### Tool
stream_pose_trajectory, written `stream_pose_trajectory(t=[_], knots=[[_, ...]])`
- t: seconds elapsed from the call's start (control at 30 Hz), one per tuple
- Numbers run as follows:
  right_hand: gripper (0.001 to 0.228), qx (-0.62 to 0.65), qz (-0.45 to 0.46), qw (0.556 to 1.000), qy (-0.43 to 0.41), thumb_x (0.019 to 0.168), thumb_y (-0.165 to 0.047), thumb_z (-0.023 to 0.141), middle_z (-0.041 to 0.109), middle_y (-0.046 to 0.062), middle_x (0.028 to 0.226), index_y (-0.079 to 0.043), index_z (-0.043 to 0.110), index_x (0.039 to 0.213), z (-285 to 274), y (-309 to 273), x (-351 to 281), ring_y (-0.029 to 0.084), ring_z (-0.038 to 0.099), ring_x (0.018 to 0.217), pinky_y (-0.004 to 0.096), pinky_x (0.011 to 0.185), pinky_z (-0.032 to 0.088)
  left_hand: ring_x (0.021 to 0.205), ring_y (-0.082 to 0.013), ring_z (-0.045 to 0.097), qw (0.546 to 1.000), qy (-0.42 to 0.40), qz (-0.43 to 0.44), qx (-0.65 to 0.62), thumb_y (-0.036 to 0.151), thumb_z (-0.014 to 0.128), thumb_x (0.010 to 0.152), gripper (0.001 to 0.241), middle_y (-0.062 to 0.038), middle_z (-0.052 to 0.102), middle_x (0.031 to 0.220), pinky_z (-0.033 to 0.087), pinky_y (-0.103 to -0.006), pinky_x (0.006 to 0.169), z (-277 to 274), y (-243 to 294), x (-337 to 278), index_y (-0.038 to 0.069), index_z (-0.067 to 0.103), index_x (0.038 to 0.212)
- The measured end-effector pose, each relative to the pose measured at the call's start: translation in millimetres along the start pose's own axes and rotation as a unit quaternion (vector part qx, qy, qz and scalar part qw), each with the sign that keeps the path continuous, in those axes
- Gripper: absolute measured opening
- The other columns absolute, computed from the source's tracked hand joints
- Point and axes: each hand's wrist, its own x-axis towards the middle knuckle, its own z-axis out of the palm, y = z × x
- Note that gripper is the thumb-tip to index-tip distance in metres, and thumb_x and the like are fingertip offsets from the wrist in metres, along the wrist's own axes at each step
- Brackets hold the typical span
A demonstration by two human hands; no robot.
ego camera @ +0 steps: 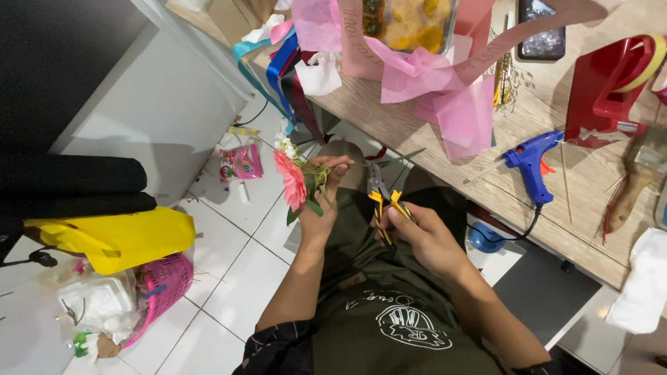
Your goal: The person prepares a gift basket by placing a container of food into a pink paper bag, trimming a pink flower with shears, and attaching a pink ribbon to the bag's handle.
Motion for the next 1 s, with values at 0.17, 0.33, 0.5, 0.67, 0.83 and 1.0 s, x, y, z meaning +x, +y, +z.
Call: stream_pose_trajectory(t=[0.17, 0.33, 0.5, 0.67, 0.83, 1.0], knots=[[0.033, -0.031, -0.018, 0.999, 0.018, 0.114, -0.019, 0.061, 0.067, 0.014, 0.075, 0.006, 0.073, 0.097, 12, -3, 5, 0.021, 0.068, 0.07, 0.033, 0.064, 0.057, 0.087, -0.0208, 0.078, 0.968, 0.144, 0.046, 0.202, 0.014, 0.077, 0.105, 0.02, -0.018, 0.08, 0.095, 0.068, -0.0333, 0.087, 35, 15, 3, -0.005, 0.078, 0.11], [0.031, -0.113, -0.031, 0.993, 0.015, 0.114, -0.021, 0.06, 0.07, 0.013, 0.07, 0.0, 0.074, 0.097, 18, 2, 16, 0.022, 0.071, 0.067, 0.032, 0.064, 0.055, 0.085, -0.0199, 0.077, 0.959, 0.213, 0.08, 0.17, 0.01, 0.073, 0.108, 0.019, -0.018, 0.079, 0.093, 0.069, -0.0344, 0.084, 40, 6, -1, -0.008, 0.079, 0.109], [0.026, -0.193, -0.046, 0.98, 0.014, 0.115, -0.024, 0.058, 0.077, 0.014, 0.074, -0.003, 0.069, 0.105, 24, -6, 20, 0.022, 0.077, 0.069, 0.037, 0.068, 0.061, 0.083, -0.018, 0.075, 0.963, 0.22, 0.087, 0.131, 0.008, 0.076, 0.106, 0.017, -0.017, 0.079, 0.089, 0.068, -0.0338, 0.08, 44, 15, -1, -0.009, 0.08, 0.104], [0.027, 0.003, 0.027, 0.999, -0.019, 0.111, -0.019, 0.062, 0.07, 0.016, 0.092, 0.001, 0.06, 0.129, 13, 11, 25, 0.028, 0.075, 0.076, 0.041, 0.068, 0.066, 0.081, -0.0215, 0.077, 0.966, 0.226, 0.095, 0.086, 0.006, 0.076, 0.106, 0.016, -0.019, 0.079, 0.088, 0.069, -0.0349, 0.078, 24, -16, 0, -0.01, 0.078, 0.105], [0.043, -0.015, 0.125, 0.992, 0.005, 0.109, -0.038, 0.07, 0.045, 0.002, 0.064, 0.001, 0.072, 0.091, 18, -4, 30, 0.01, 0.047, 0.043, 0.024, 0.036, 0.035, 0.082, -0.0238, 0.082, 0.982, 0.175, 0.059, 0.048, 0.004, 0.08, 0.1, 0.016, -0.02, 0.08, 0.087, 0.071, -0.0343, 0.078, 41, -5, -3, -0.012, 0.077, 0.102], [0.048, -0.196, -0.042, 0.977, 0.071, 0.102, -0.031, 0.081, 0.057, 0.005, 0.043, -0.009, 0.066, 0.063, -6, -2, 29, 0.014, 0.052, 0.042, 0.025, 0.051, 0.045, 0.08, -0.0218, 0.079, 0.978, 0.175, 0.078, 0.078, 0.011, 0.079, 0.103, 0.02, -0.019, 0.079, 0.086, 0.07, -0.0351, 0.073, 70, -7, 3, -0.009, 0.078, 0.103]])
